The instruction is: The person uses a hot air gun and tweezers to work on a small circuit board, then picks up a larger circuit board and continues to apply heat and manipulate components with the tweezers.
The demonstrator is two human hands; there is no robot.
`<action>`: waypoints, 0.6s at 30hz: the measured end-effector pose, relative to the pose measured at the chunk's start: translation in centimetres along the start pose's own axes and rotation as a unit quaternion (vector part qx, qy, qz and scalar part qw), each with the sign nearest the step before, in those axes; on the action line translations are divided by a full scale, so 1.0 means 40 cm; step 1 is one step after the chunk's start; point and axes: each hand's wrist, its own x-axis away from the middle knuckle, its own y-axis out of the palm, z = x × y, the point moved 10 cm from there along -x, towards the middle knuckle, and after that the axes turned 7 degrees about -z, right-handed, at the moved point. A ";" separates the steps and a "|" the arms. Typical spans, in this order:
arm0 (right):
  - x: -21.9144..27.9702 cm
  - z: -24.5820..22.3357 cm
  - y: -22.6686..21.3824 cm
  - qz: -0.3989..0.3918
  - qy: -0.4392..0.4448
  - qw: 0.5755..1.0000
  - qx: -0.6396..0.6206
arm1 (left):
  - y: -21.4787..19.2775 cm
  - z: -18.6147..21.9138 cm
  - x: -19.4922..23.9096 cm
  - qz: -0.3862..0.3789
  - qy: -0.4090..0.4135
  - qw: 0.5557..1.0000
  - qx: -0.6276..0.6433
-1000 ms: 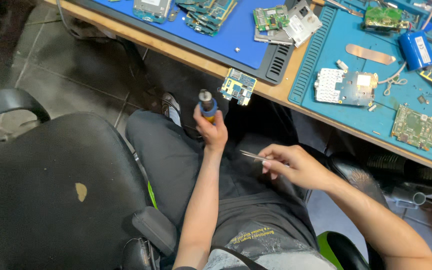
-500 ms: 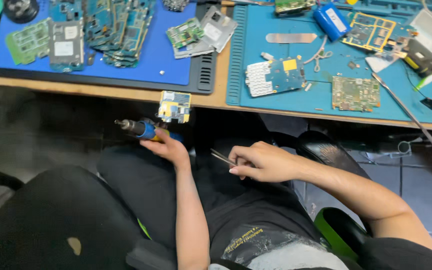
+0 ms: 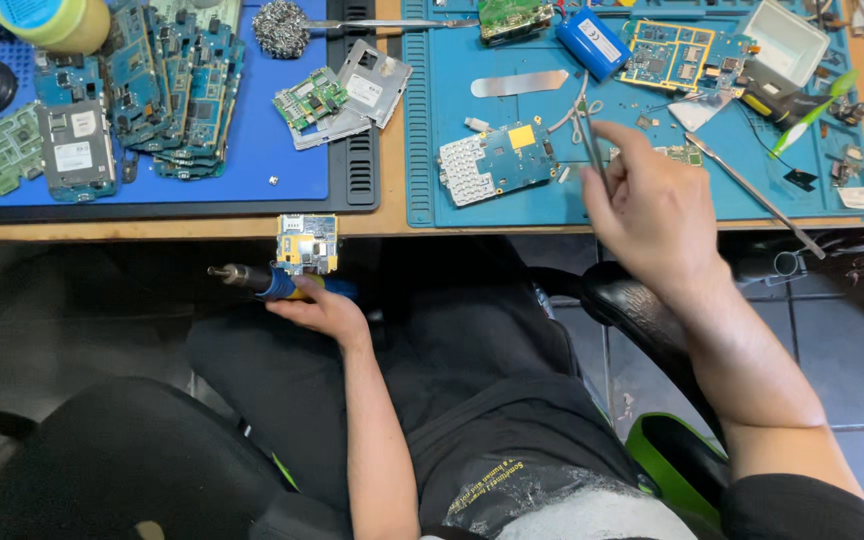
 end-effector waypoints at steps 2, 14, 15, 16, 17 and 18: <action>-0.012 0.036 0.014 0.001 0.013 0.997 0.077 | -0.013 -0.008 -0.002 -0.019 0.012 0.998 0.050; -0.177 -0.178 0.069 -0.202 -0.194 0.960 0.021 | -0.057 0.046 -0.007 -0.013 0.050 0.998 0.043; -0.181 -0.183 0.081 -0.227 -0.212 0.951 0.006 | -0.062 0.049 -0.005 -0.005 0.058 0.998 0.035; -0.180 -0.181 0.083 -0.227 -0.215 0.950 0.008 | -0.066 0.054 -0.005 -0.002 0.058 0.998 0.037; -0.181 -0.186 0.073 -0.205 -0.232 0.951 0.016 | -0.068 0.054 -0.006 0.002 0.045 0.998 0.040; -0.182 -0.192 0.063 -0.182 -0.249 0.951 0.024 | -0.070 0.054 -0.007 0.007 0.032 0.999 0.043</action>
